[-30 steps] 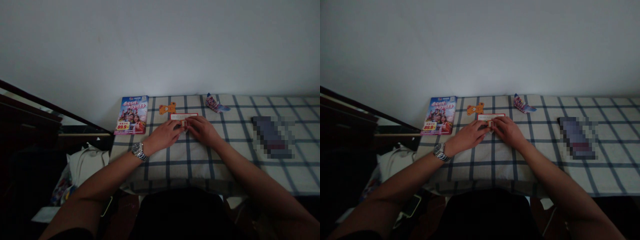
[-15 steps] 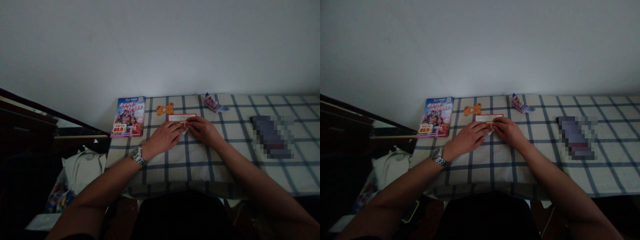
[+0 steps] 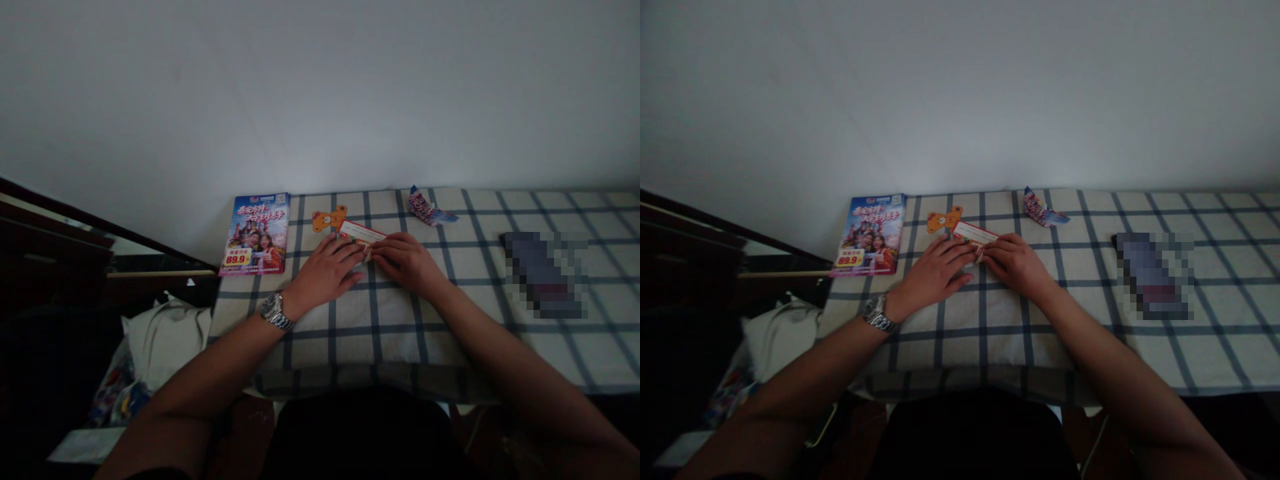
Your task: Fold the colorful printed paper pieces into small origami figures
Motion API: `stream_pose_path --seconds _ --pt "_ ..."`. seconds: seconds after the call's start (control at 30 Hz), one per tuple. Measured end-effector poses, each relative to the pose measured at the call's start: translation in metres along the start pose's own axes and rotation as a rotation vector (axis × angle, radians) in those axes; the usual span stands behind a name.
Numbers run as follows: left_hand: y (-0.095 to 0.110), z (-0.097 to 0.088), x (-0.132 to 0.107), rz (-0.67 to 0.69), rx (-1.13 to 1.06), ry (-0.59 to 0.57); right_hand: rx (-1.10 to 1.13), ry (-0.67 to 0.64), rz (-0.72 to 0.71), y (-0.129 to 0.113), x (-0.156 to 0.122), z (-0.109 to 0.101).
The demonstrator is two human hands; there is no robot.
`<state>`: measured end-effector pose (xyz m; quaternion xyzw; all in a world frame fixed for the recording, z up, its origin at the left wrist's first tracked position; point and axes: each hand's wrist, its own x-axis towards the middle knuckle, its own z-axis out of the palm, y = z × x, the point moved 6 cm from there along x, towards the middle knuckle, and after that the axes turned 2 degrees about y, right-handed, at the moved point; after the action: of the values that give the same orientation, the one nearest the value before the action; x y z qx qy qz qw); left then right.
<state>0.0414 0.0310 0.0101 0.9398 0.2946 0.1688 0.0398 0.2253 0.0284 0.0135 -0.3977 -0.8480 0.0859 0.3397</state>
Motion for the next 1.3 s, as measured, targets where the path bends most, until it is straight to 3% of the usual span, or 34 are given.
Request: stream_pose_path --seconds 0.43,0.77,0.97,1.3 --pt "-0.007 0.001 -0.001 -0.069 0.008 -0.01 0.102 -0.087 -0.06 -0.014 0.001 0.006" --pt "-0.008 0.005 -0.001 -0.012 -0.061 -0.022 -0.047 -0.019 -0.021 0.005 0.0 -0.002" --pt "-0.003 0.006 0.0 0.026 -0.078 -0.021 -0.074 -0.089 -0.033 0.006 -0.001 0.006" --pt "-0.007 -0.007 -0.001 -0.033 0.003 0.067 -0.08 -0.023 0.001 0.007 -0.001 -0.001"
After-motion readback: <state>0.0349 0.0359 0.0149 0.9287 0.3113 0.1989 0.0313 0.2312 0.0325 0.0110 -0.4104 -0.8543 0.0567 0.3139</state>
